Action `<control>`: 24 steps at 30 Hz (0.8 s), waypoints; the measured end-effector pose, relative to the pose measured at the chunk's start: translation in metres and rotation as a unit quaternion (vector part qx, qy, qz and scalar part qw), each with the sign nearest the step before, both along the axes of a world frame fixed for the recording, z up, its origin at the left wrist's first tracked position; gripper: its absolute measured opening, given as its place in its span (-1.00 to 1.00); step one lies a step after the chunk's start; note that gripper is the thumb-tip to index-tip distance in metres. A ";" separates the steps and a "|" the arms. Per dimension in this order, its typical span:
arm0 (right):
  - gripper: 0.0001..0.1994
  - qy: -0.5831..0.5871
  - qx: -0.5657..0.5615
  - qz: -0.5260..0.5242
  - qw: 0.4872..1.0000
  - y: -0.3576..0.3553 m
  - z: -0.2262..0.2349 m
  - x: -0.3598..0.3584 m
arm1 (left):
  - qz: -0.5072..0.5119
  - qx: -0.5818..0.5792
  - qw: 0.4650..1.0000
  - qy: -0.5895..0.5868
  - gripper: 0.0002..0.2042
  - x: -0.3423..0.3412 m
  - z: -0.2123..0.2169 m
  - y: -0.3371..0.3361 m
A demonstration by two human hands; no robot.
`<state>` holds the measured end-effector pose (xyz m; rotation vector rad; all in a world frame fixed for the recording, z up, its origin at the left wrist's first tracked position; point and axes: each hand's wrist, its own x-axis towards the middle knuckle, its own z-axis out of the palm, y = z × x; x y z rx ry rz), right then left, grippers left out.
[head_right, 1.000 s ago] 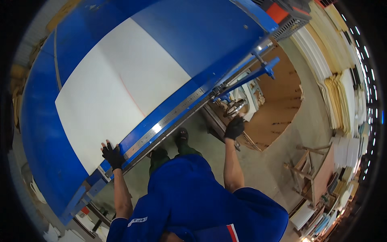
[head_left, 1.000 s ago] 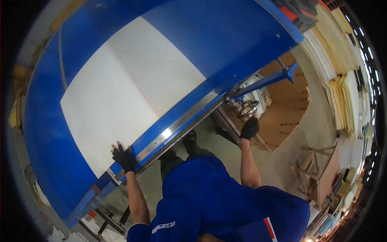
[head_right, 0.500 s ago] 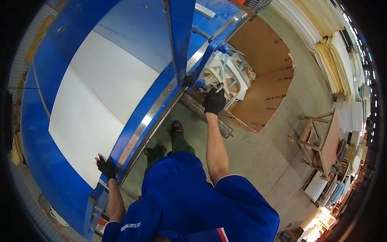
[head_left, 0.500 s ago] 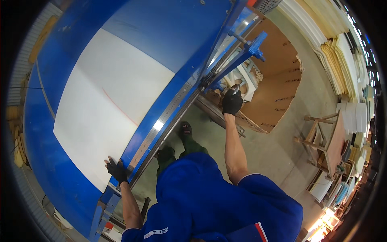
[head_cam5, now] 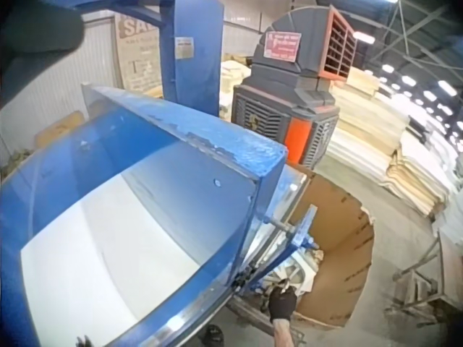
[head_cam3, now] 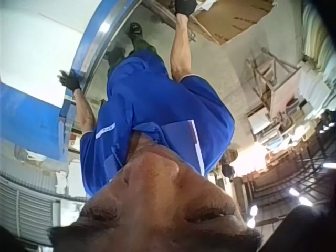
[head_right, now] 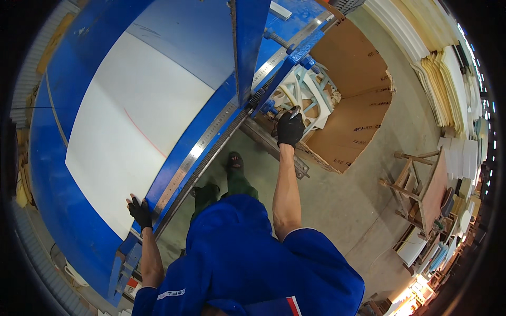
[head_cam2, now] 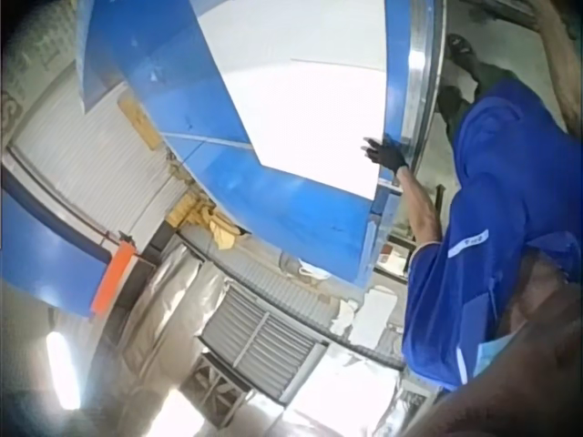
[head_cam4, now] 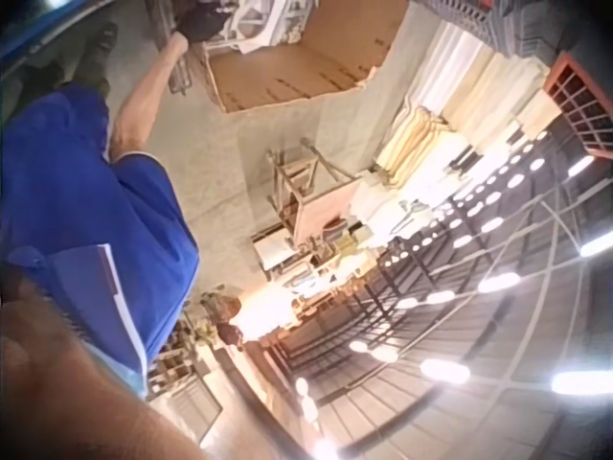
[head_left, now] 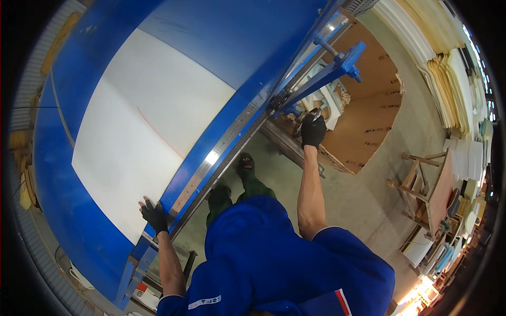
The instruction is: Cutting large foam sheets into specific shapes using a stationary vertical cutting machine.
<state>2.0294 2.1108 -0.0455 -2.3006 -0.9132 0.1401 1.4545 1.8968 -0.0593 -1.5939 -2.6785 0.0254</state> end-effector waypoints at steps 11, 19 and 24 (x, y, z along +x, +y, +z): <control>-0.74 -0.034 0.017 0.028 0.999 -0.001 -0.012 0.006 | -0.037 -0.020 0.999 0.002 -0.38 -0.006 0.000 -0.003; -0.78 -0.067 0.006 0.013 0.998 -0.004 -0.013 0.003 | -0.024 -0.039 0.999 0.003 -0.37 -0.005 -0.009 0.000; -0.66 0.035 0.020 0.002 0.999 0.004 0.013 -0.009 | -0.034 -0.020 0.999 0.012 -0.40 -0.006 -0.001 0.007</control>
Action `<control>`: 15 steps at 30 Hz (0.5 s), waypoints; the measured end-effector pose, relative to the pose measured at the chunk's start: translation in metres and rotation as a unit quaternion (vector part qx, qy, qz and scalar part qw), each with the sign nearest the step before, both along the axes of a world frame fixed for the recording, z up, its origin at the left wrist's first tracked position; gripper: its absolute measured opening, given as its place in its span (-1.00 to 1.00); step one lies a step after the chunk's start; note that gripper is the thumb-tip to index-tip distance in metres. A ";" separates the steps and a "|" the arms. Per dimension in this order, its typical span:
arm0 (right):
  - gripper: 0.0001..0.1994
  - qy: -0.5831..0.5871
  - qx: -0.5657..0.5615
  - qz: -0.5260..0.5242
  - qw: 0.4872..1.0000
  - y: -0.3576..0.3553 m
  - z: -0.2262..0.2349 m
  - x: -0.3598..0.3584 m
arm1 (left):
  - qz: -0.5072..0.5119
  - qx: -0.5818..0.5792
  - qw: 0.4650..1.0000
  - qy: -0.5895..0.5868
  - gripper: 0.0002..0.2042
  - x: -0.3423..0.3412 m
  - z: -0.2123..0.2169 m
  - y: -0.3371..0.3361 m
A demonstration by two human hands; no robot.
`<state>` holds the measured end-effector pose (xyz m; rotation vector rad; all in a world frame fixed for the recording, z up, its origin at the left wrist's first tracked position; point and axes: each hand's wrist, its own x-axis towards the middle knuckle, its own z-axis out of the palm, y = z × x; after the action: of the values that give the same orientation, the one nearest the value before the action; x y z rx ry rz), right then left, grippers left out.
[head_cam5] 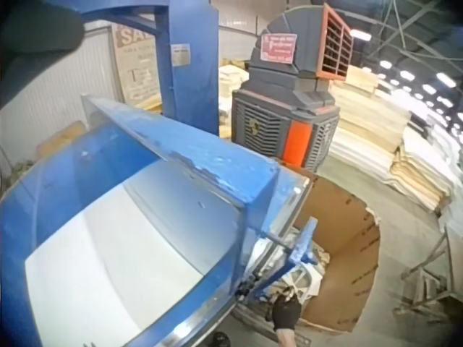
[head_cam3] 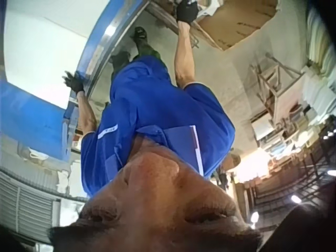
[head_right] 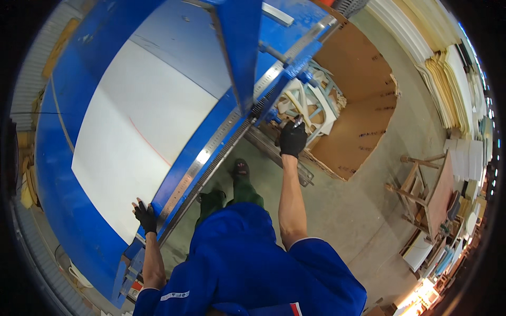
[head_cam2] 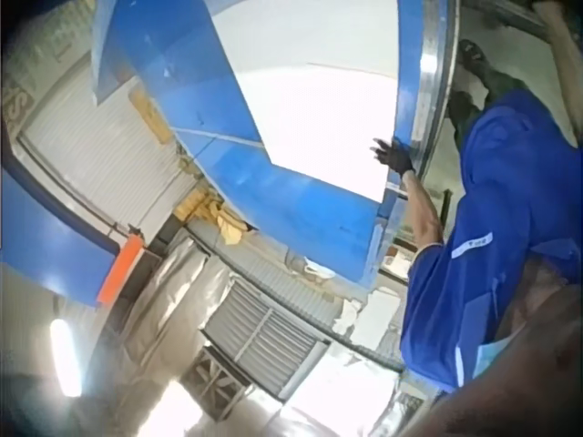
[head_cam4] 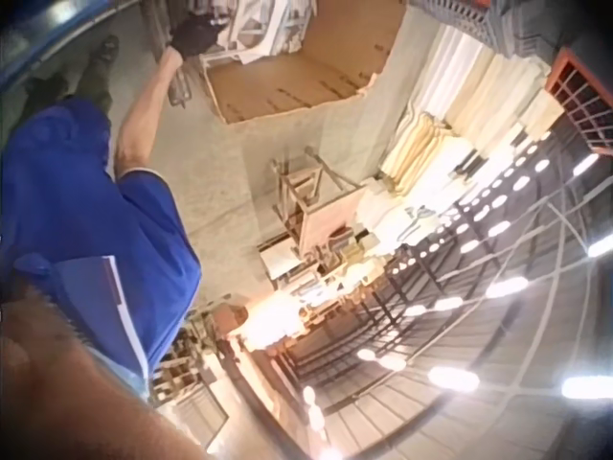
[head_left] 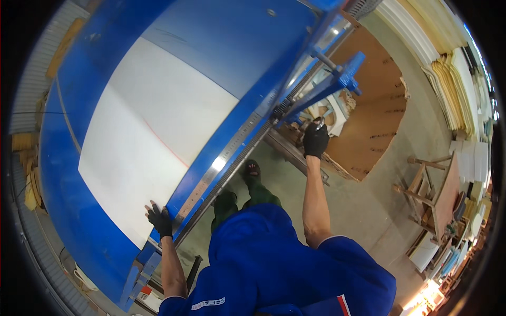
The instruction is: Cutting large foam sheets into specific shapes using a stationary vertical cutting machine.
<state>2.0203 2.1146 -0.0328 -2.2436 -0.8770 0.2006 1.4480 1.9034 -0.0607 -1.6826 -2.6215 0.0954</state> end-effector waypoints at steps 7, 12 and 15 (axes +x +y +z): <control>-0.67 -0.009 0.030 0.034 0.999 -0.003 0.004 0.001 | -0.003 -0.006 1.000 0.029 -0.38 0.008 0.004 0.004; -0.69 -0.030 0.066 0.084 0.994 -0.018 0.003 0.009 | -0.037 0.047 0.998 -0.019 -0.37 -0.002 0.019 0.004; -0.57 0.061 0.016 0.050 0.997 -0.028 0.020 0.000 | 0.004 0.077 0.994 -0.081 -0.40 -0.030 0.015 -0.005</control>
<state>2.0199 2.0869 -0.0127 -2.1355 -0.9208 0.3649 1.4185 1.8984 -0.0457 -1.6943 -2.6668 -0.2479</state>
